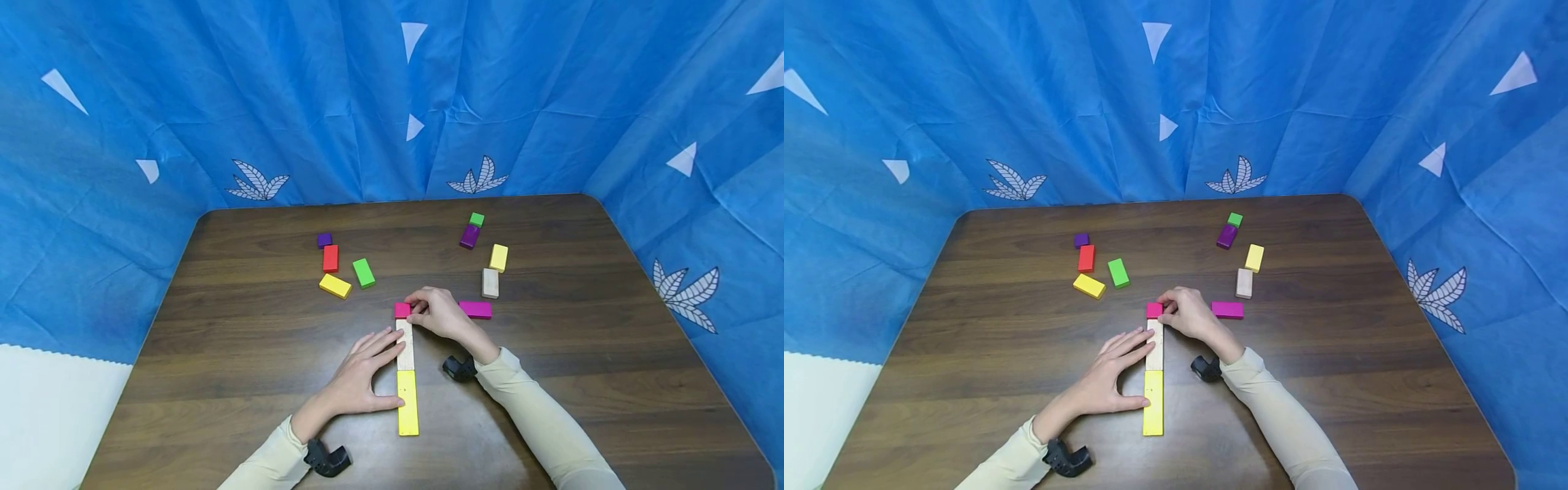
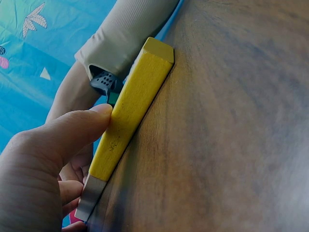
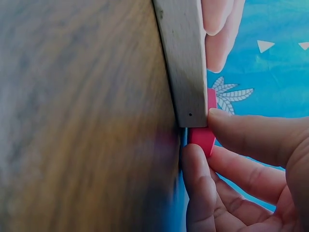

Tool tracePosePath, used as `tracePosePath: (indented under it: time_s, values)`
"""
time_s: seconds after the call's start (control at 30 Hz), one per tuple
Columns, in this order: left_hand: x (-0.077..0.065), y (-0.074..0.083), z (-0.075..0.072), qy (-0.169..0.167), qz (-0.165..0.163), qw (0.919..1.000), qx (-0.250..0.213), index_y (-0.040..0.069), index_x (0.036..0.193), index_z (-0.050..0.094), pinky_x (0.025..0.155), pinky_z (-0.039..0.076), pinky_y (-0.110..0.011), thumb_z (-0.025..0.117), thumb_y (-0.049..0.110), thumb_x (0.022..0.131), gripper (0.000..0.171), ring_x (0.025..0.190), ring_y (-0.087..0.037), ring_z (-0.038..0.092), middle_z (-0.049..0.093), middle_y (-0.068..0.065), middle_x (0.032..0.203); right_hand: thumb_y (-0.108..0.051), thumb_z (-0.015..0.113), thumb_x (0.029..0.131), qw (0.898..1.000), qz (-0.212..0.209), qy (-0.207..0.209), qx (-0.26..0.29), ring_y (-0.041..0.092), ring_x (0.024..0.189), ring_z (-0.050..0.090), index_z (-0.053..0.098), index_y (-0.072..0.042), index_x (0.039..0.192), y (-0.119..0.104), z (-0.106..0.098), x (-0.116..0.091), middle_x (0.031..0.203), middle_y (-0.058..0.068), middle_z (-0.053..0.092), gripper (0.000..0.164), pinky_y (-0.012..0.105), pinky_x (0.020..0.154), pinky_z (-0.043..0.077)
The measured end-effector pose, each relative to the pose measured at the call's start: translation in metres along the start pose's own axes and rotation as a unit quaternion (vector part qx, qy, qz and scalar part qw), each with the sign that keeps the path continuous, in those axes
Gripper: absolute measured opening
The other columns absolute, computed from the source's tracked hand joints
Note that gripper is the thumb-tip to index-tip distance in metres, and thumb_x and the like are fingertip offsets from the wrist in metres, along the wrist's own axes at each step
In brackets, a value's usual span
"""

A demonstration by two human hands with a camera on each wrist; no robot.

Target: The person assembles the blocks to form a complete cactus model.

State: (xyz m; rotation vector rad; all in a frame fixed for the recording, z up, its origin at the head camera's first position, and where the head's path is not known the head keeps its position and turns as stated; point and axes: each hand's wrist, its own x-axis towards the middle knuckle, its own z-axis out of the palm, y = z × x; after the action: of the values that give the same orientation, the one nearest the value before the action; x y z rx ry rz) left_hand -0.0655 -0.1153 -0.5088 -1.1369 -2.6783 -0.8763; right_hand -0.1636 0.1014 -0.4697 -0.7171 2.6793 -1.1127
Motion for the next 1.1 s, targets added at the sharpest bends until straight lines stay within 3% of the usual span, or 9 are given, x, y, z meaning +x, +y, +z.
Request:
tracePosePath:
  time_s: [0.8, 1.1]
  values:
    - [0.000, 0.000, -0.001, -0.009, -0.008, 0.9999, -0.001, 0.009, 0.143, 0.050, 0.114, 0.030, -0.053, 0.079, 0.055, 0.071, 0.091, 0.144, -0.028, 0.036, 0.041, -0.004, 0.155, -0.006, 0.076, 0.082, 1.000, -0.008, -0.004, 0.014, 0.013, 0.078, 0.068, 0.070, 0.002, 0.111, 0.003, 0.000, -0.003, 0.098, 0.012, 0.068, 0.031, 0.017, 0.066, 0.053]
    - [0.000, 0.001, 0.000, -0.002, -0.003, 1.0000, 0.002, 0.009, 0.143, 0.050, 0.112, 0.031, -0.054, 0.077, 0.058, 0.072, 0.090, 0.143, -0.029, 0.037, 0.042, -0.005, 0.154, -0.010, 0.076, 0.083, 0.999, -0.020, 0.029, 0.020, 0.014, 0.079, 0.068, 0.069, 0.001, 0.113, 0.009, -0.010, -0.013, 0.100, 0.012, 0.068, 0.033, 0.020, 0.064, 0.051]
